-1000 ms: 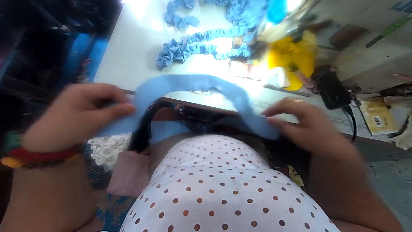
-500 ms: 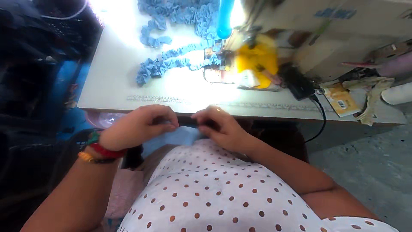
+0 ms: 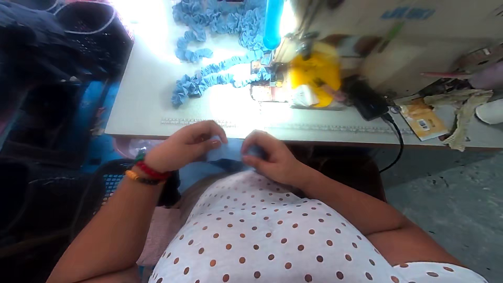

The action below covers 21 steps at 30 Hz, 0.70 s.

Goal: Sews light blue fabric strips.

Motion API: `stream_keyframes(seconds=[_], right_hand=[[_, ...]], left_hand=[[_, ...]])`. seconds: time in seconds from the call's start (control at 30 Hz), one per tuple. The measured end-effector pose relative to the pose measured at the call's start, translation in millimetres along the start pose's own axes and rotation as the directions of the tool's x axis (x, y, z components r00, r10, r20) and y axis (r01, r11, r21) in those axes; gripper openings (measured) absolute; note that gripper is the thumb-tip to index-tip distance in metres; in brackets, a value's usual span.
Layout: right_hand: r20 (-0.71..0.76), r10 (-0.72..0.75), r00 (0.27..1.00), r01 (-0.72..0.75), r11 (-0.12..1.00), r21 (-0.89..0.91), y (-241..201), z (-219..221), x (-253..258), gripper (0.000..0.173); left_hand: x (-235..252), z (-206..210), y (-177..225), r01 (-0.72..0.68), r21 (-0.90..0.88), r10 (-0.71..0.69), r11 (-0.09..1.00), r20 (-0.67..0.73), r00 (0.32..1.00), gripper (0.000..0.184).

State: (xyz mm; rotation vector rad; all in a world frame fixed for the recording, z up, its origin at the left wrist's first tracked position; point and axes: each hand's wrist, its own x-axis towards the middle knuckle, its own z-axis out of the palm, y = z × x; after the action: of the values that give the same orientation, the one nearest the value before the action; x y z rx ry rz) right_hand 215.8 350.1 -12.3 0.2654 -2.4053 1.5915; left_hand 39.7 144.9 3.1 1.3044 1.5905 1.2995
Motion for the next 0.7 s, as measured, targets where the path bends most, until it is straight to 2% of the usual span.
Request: stream_keyframes(seconds=[0.1, 0.13, 0.17, 0.23, 0.27, 0.33, 0.4, 0.47, 0.6, 0.7], right_hand=[[0.086, -0.019, 0.996, 0.044, 0.954, -0.296, -6, -3, 0, 0.027], [0.118, -0.023, 0.993, 0.066, 0.925, -0.375, -8, -2, 0, 0.029], [0.139, -0.038, 0.990, 0.095, 0.898, -0.430, -9, 0, 0, 0.028], [0.140, -0.077, 0.987, 0.138, 0.856, -0.499, -9, 4, 0, 0.025], [0.129, -0.101, 0.986, 0.155, 0.834, -0.530, -9, 5, 0, 0.024], [0.092, -0.145, 0.985, 0.171, 0.799, -0.576, -12, 4, 4, 0.016], [0.054, -0.171, 0.984, 0.169, 0.780, -0.602, -16, 3, 7, 0.010], [0.045, -0.212, 0.976, 0.195, 0.767, -0.611, -18, 1, 9, 0.011], [0.025, -0.286, 0.958, 0.234, 0.727, -0.646, -23, -1, 9, 0.010], [0.002, -0.274, 0.962, 0.206, 0.721, -0.662, -29, 0, 6, 0.009]], left_hand=[[-5, 10, -11, -0.048, -0.091, 0.041, 0.995, -0.079, 0.996, 0.019], [-7, 15, -12, -0.059, -0.088, 0.050, 0.994, -0.094, 0.994, 0.014], [-9, 19, -12, -0.076, -0.036, 0.072, 0.996, -0.094, 0.993, 0.017], [-10, 26, -12, -0.102, 0.251, 0.130, 0.963, -0.098, 0.987, 0.042], [-8, 30, -12, -0.110, 0.410, 0.170, 0.906, -0.112, 0.979, 0.045], [-5, 34, -13, -0.119, 0.603, 0.246, 0.789, -0.132, 0.960, 0.033], [-2, 35, -18, -0.125, 0.684, 0.337, 0.719, -0.186, 0.923, 0.020], [0, 34, -20, -0.139, 0.679, 0.406, 0.721, -0.252, 0.879, 0.020], [0, 27, -27, -0.265, 0.583, 0.510, 0.768, -0.307, 0.804, 0.022], [-7, 24, -28, -0.342, 0.458, 0.524, 0.821, -0.363, 0.771, 0.014]])
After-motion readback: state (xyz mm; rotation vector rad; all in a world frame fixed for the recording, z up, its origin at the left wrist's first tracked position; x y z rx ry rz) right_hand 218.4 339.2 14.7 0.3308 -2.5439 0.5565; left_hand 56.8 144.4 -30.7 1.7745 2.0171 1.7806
